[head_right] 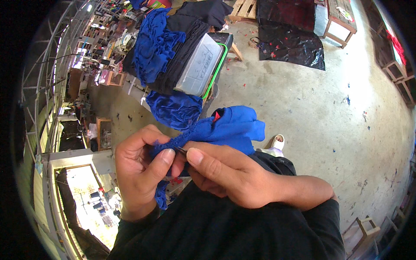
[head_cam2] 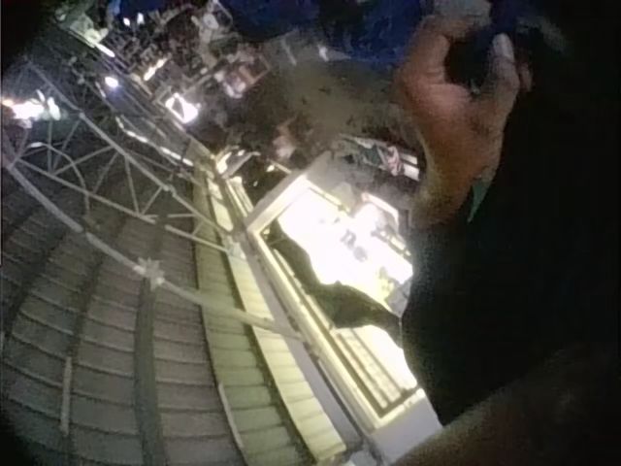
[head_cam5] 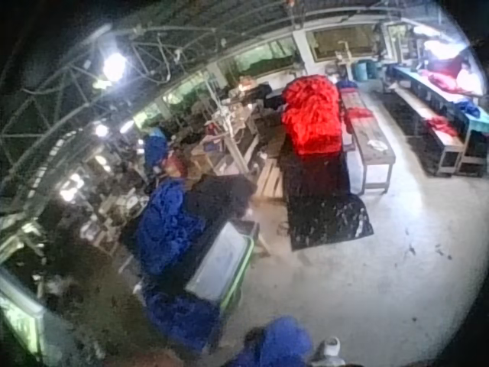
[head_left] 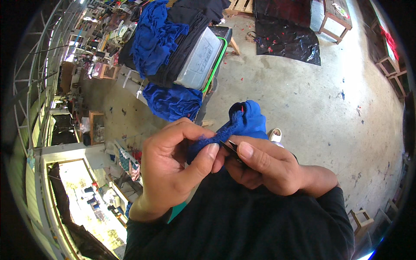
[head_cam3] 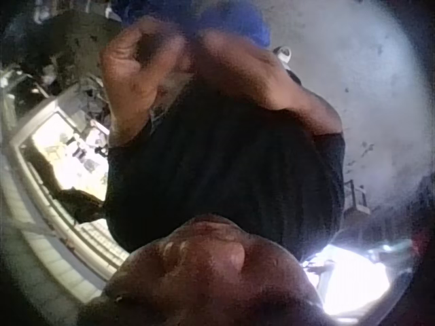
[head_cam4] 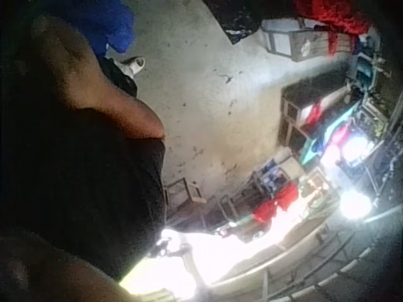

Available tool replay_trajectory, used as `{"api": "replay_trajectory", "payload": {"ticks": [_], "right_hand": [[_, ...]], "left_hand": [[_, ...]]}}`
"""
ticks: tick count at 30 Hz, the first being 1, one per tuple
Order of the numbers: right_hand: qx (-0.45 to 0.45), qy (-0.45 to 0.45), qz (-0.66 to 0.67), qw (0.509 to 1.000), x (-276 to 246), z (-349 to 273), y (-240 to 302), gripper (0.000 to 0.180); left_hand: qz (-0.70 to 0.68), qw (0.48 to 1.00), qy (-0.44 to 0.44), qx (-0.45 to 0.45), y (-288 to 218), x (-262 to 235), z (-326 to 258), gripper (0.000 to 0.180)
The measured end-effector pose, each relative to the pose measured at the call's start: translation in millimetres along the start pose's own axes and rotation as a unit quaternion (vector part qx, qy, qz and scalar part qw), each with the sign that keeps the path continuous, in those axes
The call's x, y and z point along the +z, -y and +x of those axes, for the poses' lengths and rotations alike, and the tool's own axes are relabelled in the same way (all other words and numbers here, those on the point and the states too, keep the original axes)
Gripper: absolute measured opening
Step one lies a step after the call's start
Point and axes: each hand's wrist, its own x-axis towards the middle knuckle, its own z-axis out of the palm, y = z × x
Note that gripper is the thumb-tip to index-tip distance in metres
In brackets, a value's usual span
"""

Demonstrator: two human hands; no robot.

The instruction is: The person uses scissors to cut a blue piece of fabric, repeatedly trimming edges and small sections. The person holds the fabric with one hand and cuts with the other, occasionally adjusting the fabric's position.

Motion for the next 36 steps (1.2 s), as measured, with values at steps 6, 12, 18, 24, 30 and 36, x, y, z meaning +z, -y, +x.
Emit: {"api": "replay_trajectory", "payload": {"ticks": [6,12,18,24,30,36], "right_hand": [[0.005,-0.015,0.016,1.0,0,2,0,0.058],[-0.033,-0.024,-0.068,0.997,-8,6,-4,0.045],[-0.076,-0.047,0.0,0.996,-19,5,-4,0.035],[-0.184,-0.181,-0.107,0.96,-30,12,-10,0.041],[-0.345,-0.204,-0.355,0.844,-35,26,-9,0.024],[-0.248,-0.18,-0.254,0.917,-38,25,-16,0.02]], "left_hand": [[0.003,1.0,0.012,0.008,0,1,3,0.007],[0.115,0.991,0.016,0.067,7,-6,6,0.009],[0.109,0.993,0.003,0.054,13,-7,8,0.009],[0.0,0.999,-0.014,-0.043,7,-5,5,0.012],[-0.029,0.999,-0.01,-0.041,6,-8,7,0.015],[0.056,0.998,0.039,0.016,16,-24,16,0.017]]}}
